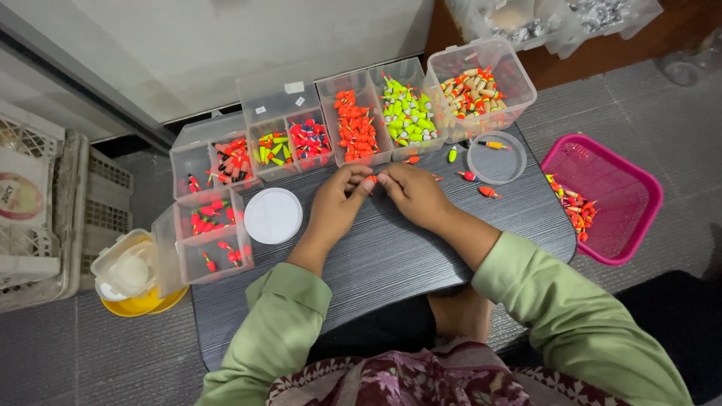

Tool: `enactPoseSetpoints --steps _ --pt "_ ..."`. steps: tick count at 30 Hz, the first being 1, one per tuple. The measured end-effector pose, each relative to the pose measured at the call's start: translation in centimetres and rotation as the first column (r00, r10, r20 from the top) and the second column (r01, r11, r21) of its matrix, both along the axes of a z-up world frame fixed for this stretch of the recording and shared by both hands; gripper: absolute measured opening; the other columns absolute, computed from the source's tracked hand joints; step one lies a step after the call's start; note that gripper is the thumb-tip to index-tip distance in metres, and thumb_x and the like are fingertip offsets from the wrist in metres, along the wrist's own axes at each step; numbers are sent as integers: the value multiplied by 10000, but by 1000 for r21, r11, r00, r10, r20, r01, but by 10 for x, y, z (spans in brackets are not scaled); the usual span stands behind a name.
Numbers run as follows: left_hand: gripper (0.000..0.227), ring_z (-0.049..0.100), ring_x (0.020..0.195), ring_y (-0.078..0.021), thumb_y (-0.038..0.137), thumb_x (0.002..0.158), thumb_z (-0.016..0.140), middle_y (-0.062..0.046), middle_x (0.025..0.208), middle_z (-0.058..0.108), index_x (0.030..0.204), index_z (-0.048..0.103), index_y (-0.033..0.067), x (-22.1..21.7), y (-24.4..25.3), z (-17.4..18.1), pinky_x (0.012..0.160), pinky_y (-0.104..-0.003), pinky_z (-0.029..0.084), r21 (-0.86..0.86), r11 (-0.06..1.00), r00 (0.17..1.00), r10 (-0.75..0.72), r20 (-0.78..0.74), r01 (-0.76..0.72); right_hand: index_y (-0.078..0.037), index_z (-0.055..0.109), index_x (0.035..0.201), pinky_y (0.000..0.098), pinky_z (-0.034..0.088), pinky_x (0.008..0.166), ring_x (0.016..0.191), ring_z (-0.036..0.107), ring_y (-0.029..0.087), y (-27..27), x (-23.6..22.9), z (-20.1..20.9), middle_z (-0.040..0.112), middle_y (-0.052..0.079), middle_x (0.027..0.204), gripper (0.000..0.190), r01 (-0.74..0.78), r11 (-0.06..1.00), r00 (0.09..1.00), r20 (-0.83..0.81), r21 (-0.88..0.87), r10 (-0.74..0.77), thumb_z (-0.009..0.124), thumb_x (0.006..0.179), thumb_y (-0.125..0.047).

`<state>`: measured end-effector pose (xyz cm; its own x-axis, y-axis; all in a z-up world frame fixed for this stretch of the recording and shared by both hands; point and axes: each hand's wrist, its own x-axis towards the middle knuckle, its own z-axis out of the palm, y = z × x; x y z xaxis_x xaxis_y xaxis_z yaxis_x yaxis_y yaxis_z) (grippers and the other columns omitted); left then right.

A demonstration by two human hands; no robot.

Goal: Assembling small plastic fishing floats by joining the float bodies with their respective stems or caps.

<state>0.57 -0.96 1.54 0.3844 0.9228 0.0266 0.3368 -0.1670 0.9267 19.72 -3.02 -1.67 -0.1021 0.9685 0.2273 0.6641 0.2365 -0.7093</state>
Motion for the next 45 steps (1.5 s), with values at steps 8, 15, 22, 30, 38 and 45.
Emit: enactPoseSetpoints --steps 8,15,22,30,38,45 --pt "171 723 967 -282 229 993 660 -118 1001 735 1130 707 137 1 7 -10 859 -427 566 29 1000 999 -6 -43 8 -120 676 968 455 554 799 853 690 346 -1 -1 3 664 127 772 209 3 1000 1000 2 14 -3 544 1058 -253" --pt "187 703 939 -276 236 1013 628 -126 986 730 1159 704 146 3 5 -5 844 -425 557 19 1000 1000 22 -13 -22 -102 703 1002 462 560 833 920 705 365 -3 -4 8 704 148 861 191 -9 998 1000 13 57 8 566 1048 -227" --pt "168 715 970 -281 194 1005 639 -124 1003 726 1154 706 155 2 7 -11 858 -420 561 10 1000 1000 15 -15 -15 -93 707 1014 474 559 843 933 704 369 -5 -5 5 710 157 879 202 -14 999 1000 18 39 13 571 1048 -240" --pt "158 708 861 -247 224 998 650 -102 952 721 1116 731 156 2 9 -18 773 -387 570 18 999 998 32 -58 -31 -104 721 1032 451 567 844 945 711 343 -2 -4 1 721 134 895 147 -25 994 999 51 106 20 609 1022 -199" --pt "205 698 878 -253 166 971 666 -126 992 728 1171 707 163 1 9 -18 788 -403 560 -4 1000 1000 27 14 -27 -120 733 1044 432 565 867 955 716 322 -1 -4 -1 730 115 902 149 -29 996 999 33 81 26 611 1017 -202" --pt "159 727 916 -234 116 983 635 -88 1003 753 1103 727 165 1 7 -16 802 -378 570 -14 1000 1000 -4 2 4 -124 732 1053 432 565 880 979 712 316 -2 -4 -8 731 110 926 146 -44 995 998 51 94 39 624 1012 -214"
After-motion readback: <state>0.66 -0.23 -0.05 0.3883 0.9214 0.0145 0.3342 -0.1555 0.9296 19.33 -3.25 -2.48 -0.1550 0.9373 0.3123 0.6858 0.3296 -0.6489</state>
